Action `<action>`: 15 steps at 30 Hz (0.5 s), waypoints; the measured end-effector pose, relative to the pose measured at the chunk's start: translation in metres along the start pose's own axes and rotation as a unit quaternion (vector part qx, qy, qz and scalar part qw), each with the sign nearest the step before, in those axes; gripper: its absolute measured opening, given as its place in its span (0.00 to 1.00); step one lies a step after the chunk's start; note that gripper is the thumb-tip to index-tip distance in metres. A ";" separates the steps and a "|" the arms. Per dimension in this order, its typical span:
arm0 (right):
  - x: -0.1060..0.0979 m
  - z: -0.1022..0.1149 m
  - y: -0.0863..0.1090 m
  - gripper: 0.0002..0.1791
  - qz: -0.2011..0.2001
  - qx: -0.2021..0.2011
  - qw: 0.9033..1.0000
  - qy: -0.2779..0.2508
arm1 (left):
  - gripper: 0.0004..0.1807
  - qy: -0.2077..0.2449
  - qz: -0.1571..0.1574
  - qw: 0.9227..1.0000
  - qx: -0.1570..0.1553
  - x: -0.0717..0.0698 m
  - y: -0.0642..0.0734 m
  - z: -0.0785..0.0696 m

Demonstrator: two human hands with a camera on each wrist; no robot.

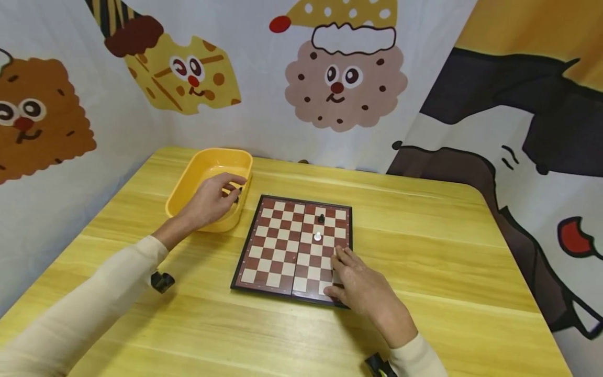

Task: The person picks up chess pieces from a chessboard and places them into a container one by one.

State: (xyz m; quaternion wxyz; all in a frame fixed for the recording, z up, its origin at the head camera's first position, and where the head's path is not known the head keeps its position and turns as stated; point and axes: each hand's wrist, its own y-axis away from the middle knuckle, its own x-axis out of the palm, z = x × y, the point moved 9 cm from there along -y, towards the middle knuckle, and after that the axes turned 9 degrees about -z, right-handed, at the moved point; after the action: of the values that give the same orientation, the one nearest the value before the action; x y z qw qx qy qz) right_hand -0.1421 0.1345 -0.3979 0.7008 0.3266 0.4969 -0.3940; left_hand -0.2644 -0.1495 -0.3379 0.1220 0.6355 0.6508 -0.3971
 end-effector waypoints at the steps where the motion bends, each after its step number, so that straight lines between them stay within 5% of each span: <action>1: 0.000 0.000 0.000 0.38 0.000 0.001 1.000 0.001 | 0.14 0.003 -0.002 1.000 0.001 0.001 -0.001 -0.002; 15: -0.001 0.001 0.000 0.37 0.002 0.002 1.000 -0.002 | 0.13 0.036 0.048 0.998 0.005 0.040 -0.006 -0.031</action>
State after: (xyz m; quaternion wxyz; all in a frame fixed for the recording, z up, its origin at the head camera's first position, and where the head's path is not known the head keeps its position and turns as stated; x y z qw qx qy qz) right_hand -0.1421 0.1337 -0.3965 0.7021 0.3283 0.4938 -0.3943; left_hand -0.2660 -0.0986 -0.3422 0.1145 0.6805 0.6216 -0.3708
